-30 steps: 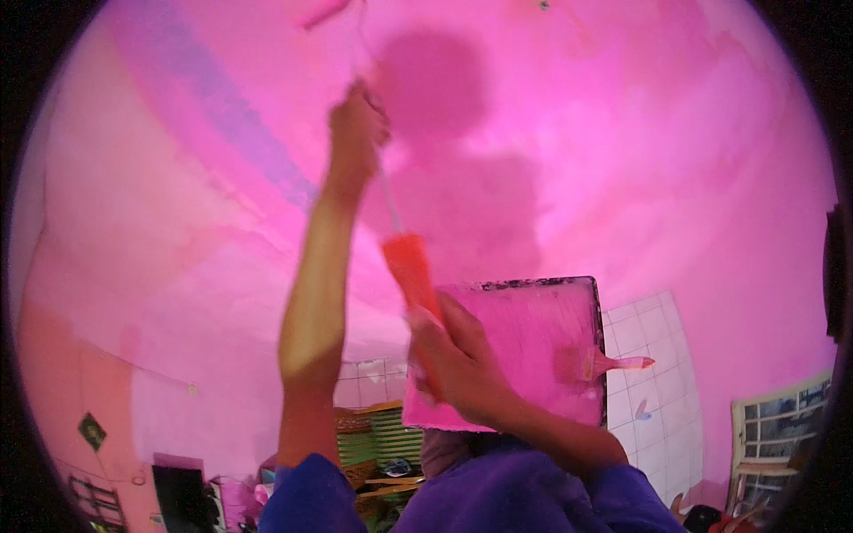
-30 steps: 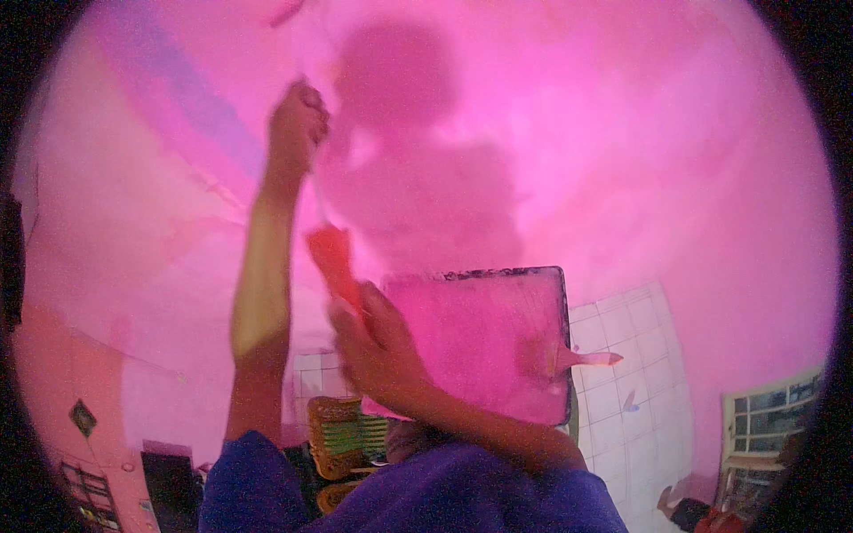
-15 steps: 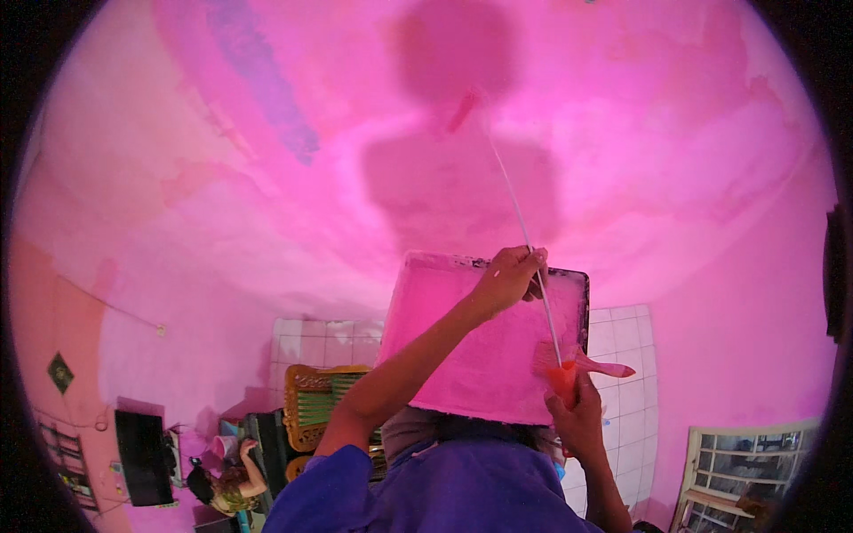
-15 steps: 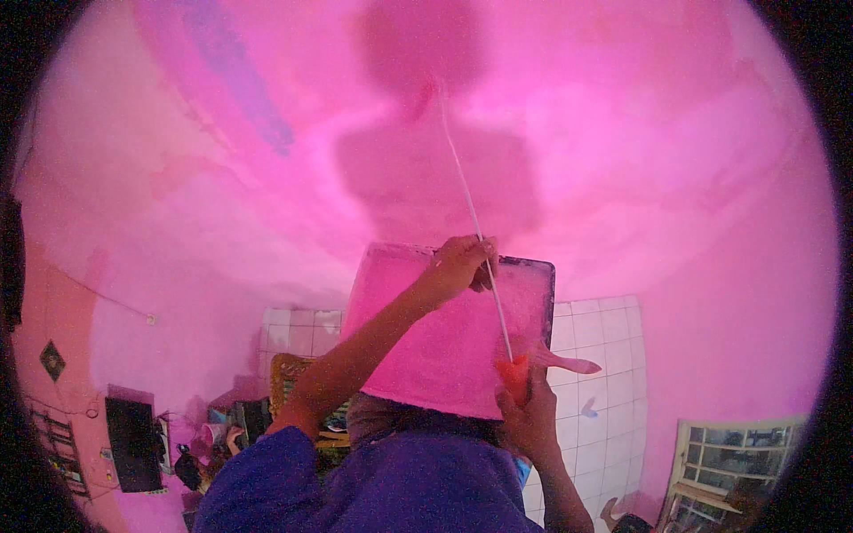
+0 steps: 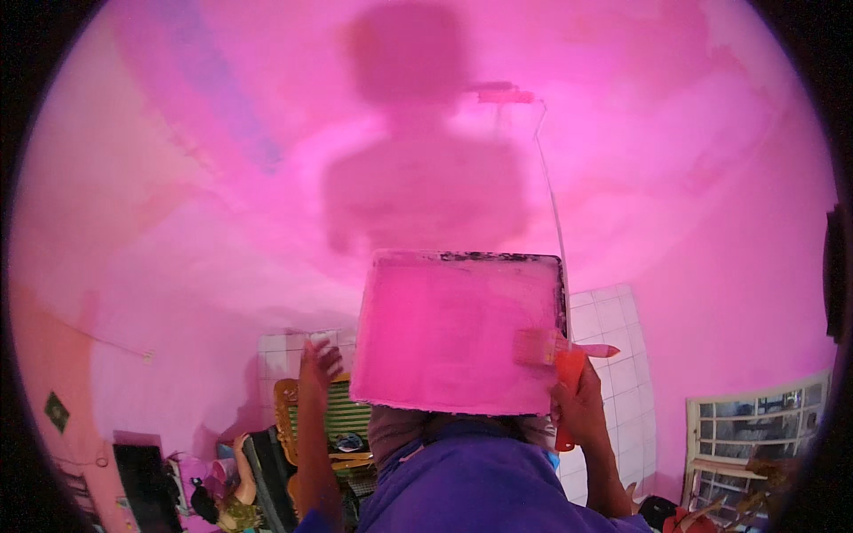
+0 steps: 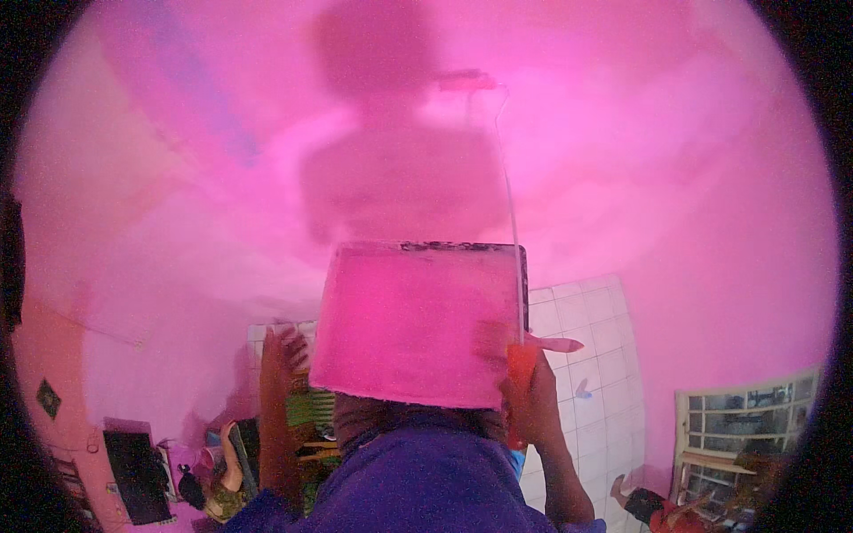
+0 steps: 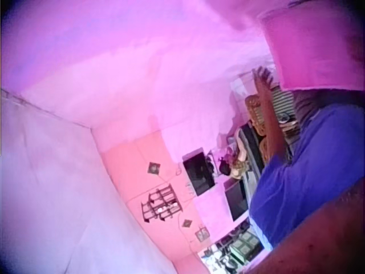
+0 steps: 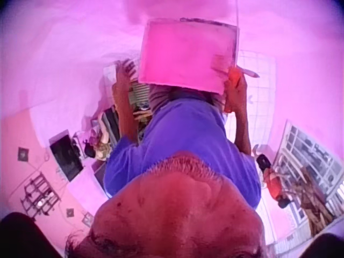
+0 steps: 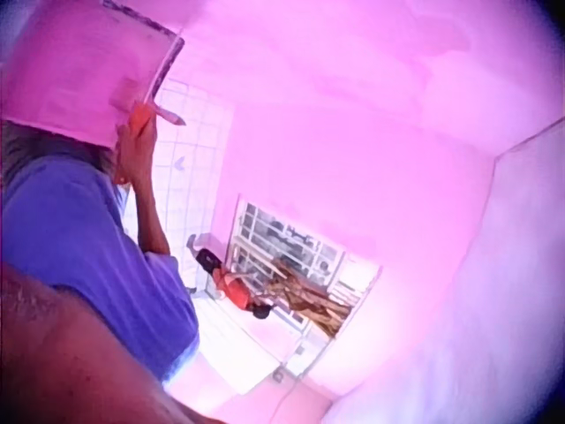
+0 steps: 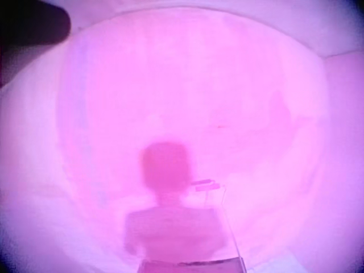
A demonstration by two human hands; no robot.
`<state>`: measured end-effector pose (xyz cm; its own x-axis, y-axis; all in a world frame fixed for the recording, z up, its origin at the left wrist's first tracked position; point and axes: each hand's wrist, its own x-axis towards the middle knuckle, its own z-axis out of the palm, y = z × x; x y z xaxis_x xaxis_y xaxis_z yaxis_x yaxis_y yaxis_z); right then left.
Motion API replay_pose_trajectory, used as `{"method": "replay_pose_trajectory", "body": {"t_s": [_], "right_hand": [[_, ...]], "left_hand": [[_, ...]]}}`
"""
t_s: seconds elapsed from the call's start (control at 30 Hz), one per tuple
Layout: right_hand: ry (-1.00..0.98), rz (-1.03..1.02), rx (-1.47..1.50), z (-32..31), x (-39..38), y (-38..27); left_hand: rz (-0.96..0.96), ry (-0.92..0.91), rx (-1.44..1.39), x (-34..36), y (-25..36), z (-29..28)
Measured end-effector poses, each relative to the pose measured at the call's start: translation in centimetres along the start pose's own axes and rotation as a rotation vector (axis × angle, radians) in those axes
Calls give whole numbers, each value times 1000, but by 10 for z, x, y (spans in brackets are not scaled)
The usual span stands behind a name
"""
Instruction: The person paints a ceiling with pink paint using a roller, frequently dipping the roller into a paint tray held in their other hand.
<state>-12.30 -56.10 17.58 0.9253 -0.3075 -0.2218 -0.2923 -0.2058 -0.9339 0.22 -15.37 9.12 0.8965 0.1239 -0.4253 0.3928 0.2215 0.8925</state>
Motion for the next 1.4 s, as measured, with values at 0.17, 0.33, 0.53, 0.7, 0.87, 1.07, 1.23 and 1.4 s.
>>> {"method": "replay_pose_trajectory", "body": {"t_s": [0.17,0.33,0.53,0.7,0.87,1.07,1.23,1.4], "right_hand": [[58,141,354,-16,-4,-45],[286,-70,116,-46,3,-44],[439,-228,22,-83,27,-45],[530,-197,1,-105,68,-13],[490,-194,16,-110,99,4],[525,-410,-220,-125,158,52],[507,-364,-329,-110,189,64],[516,-357,-386,-107,220,85]], "left_hand": [[28,-218,62,-31,-46,-3],[148,-341,303,-30,-39,1],[-47,-376,65,0,-63,-19],[-133,-365,86,-5,-51,-7],[-137,-320,75,-8,-63,-18],[100,-354,55,11,-93,-33],[-233,-226,-49,-5,-55,-12],[-212,-253,40,11,-76,-35]]}}
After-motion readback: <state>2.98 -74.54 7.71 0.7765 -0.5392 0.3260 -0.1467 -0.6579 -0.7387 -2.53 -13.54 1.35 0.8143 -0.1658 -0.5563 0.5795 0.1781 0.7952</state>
